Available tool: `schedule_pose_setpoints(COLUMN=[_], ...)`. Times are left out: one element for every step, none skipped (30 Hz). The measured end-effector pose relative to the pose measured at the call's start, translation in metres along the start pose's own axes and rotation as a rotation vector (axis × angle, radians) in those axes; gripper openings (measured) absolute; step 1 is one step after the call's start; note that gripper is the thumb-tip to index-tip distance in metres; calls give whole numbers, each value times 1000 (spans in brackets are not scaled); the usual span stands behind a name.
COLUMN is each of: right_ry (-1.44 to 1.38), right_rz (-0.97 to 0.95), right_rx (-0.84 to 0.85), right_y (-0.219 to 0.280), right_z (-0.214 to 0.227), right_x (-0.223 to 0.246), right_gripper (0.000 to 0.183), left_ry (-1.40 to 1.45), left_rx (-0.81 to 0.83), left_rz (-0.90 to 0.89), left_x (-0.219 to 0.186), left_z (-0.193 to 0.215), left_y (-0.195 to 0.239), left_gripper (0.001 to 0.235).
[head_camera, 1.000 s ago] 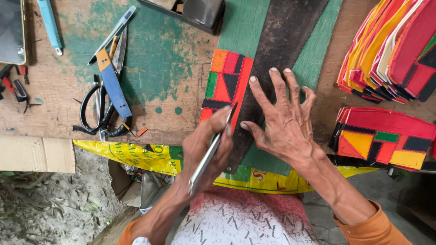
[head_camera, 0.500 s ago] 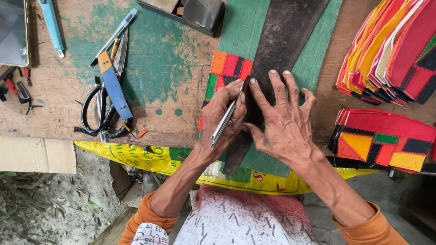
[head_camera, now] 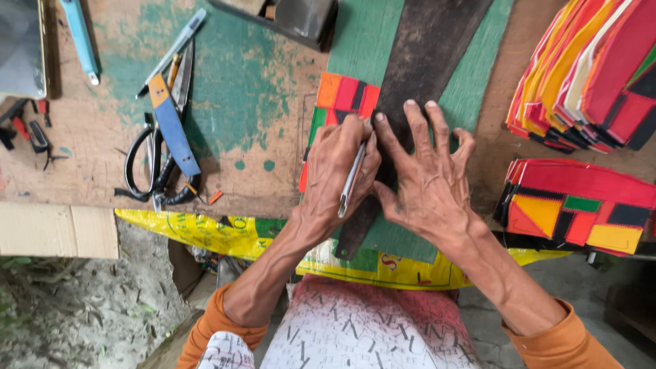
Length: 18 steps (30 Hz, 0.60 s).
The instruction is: The person uses a metal ruler and a utility knife to cut colorful patterned fabric pieces on a green work surface. They repeatedly align the ruler, score the fabric, and stack the cut pieces to the side.
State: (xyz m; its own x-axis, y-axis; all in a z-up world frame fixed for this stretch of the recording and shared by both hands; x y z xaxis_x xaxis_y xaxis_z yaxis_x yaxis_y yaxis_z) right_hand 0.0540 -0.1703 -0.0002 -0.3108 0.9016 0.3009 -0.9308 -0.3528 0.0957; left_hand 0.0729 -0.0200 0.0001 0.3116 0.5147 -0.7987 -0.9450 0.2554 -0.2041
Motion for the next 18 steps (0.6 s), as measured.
schedule_pose_setpoints(right_ry=[-6,-12,-26,-16,-4,9,4,-2,-5,-11,-16,-22,-46,-70,-74,-81,-104,-127], right_rz=[6,11,24,15,13,10,13,16,14,9,8,8,29,49,55,28,9,-10], right_rx=[-18,-37,-39,-25,-19,-13,-20,-26,-43,-45,-38,-32,-33,-33,-70,-70,-47,-24], right_y=[-1,-2,1,4,3,2,2,3,1,-1,0,2,6,7,-2,-15,-24,-31], right_z=[1,2,1,-1,-2,-4,-4,-4,-4,-3,-3,-3,-2,-1,2,3,1,-2], right_x=[-1,-2,-1,0,-1,-1,-1,0,-2,-3,-4,-3,-1,-1,-9,-17,-21,-25], right_gripper=[97,96,96,95,95,94,94,94,94,93,93,93,88,84,80,71,63,55], left_ry=[-7,-14,-22,-13,-10,-6,-20,-33,-48,-28,-6,16,5,-5,-11,53,114,178], left_rx=[0,0,0,12,16,21,13,6,-1,22,43,64,49,35,19,-40,-92,-143], left_rz=[-4,-9,6,12,12,12,8,5,-9,15,48,80,115,151,142,331,547,763], left_x=[0,1,0,-2,-3,-4,-10,-19,-26,-29,-34,-36,-41,-47,-46,-40,-41,-40], left_z=[-1,-3,-3,-3,-1,1,5,10,16,20,23,28,34,42,48,54,62,68], left_y=[-3,-6,-1,5,7,9,14,23,28,31,38,44,56,68,66,66,76,88], left_gripper=[16,15,15,15,15,15,15,15,17,18,18,19,16,14,13,15,18,21])
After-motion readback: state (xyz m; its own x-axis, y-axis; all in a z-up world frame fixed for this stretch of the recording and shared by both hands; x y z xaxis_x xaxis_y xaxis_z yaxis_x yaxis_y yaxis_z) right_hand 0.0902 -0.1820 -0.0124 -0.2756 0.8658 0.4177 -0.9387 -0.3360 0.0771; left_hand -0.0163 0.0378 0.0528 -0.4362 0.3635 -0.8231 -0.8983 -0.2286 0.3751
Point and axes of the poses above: each hand's wrist, its own y-axis away from the middle knuckle, its own z-axis out of the back of the hand, x = y × z, the point moved 3 cm from there along -y, towards the middle knuckle, and after that the axes turned 4 degrees about y, right-handed, at the moved point
